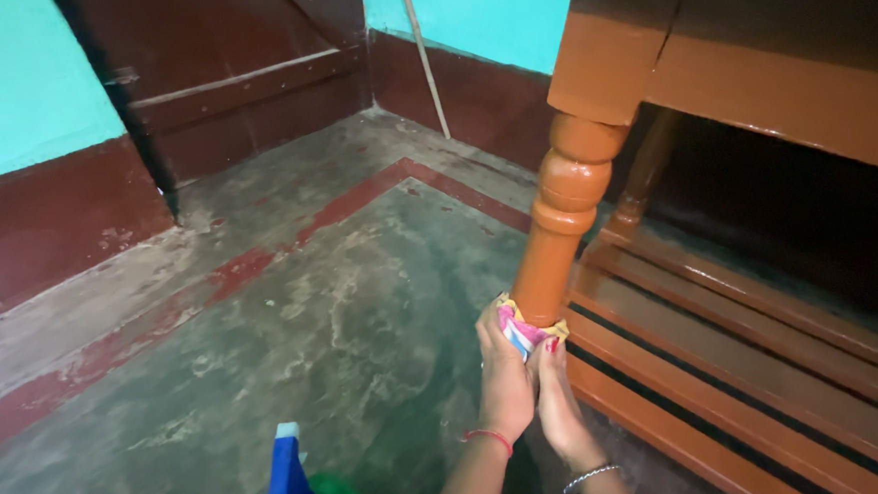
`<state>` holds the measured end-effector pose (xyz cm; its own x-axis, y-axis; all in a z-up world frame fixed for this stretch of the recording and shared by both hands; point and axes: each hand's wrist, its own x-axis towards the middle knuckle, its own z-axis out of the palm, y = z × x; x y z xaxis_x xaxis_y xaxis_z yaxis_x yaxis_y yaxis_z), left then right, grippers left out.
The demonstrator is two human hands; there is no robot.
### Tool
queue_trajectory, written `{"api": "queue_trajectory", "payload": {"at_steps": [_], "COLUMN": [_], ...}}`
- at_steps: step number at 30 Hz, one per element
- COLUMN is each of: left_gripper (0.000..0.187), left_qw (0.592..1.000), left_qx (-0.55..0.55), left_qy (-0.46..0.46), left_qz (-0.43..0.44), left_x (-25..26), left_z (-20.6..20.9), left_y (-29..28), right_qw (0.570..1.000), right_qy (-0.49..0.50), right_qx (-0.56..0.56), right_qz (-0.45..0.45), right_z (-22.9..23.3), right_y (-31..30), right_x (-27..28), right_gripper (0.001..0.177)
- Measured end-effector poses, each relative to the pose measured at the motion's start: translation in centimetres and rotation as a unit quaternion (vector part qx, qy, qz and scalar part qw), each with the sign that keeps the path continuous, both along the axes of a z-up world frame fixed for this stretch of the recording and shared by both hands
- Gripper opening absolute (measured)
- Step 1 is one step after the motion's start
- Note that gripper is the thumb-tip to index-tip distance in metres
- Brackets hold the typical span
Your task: The person wipes the lower slatted shelf and legs of a wooden table with a cloth, then sprays a cleaning solution from a green bottle onto the tabletop and wipes it down. The person continues wiping the table legs and edges.
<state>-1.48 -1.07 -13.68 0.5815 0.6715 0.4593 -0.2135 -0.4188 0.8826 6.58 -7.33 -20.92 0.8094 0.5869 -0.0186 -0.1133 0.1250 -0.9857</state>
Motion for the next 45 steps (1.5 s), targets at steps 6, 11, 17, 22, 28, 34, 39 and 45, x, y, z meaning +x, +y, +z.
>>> {"api": "queue_trajectory", "payload": {"at_steps": [6,11,17,22,28,34,39,45], "left_gripper": [0.074,0.075,0.06,0.046,0.063,0.049,0.046,0.056], "left_qw": [0.995,0.956,0.961,0.946,0.917,0.925,0.944,0.93], "left_qx": [-0.019,0.006,-0.205,-0.156,-0.296,-0.3,-0.278,-0.337], "left_qy": [0.09,0.272,-0.154,-0.196,-0.048,-0.03,-0.015,0.028], "left_qz": [-0.03,-0.114,-0.105,-0.208,-0.263,-0.23,-0.178,-0.144], "left_x": [-0.2,-0.5,-0.5,3.8,5.3,6.3,6.0,4.1], "left_z": [-3.7,-3.5,6.3,14.4,14.0,8.6,3.9,-1.8], "left_y": [1.2,6.0,9.1,8.3,7.7,7.9,7.8,6.4], "right_qw": [0.979,0.904,0.909,0.96,0.971,0.984,0.991,0.987], "right_qy": [-0.195,-0.281,-0.351,-0.239,-0.218,-0.172,-0.127,-0.15], "right_qx": [-0.056,-0.259,-0.112,-0.012,-0.021,0.016,0.03,0.038], "right_qz": [-0.024,-0.189,-0.196,-0.145,-0.096,-0.043,-0.021,-0.038], "right_z": [-0.4,2.7,10.4,12.3,10.5,9.3,9.8,8.7], "right_y": [-1.2,-2.4,-1.9,-1.1,-2.1,-2.3,-2.8,-2.8], "right_x": [-1.2,-2.3,-3.6,-5.9,-4.8,-4.4,-4.2,-3.6], "right_gripper": [0.063,0.059,0.062,0.068,0.075,0.082,0.081,0.078]}}
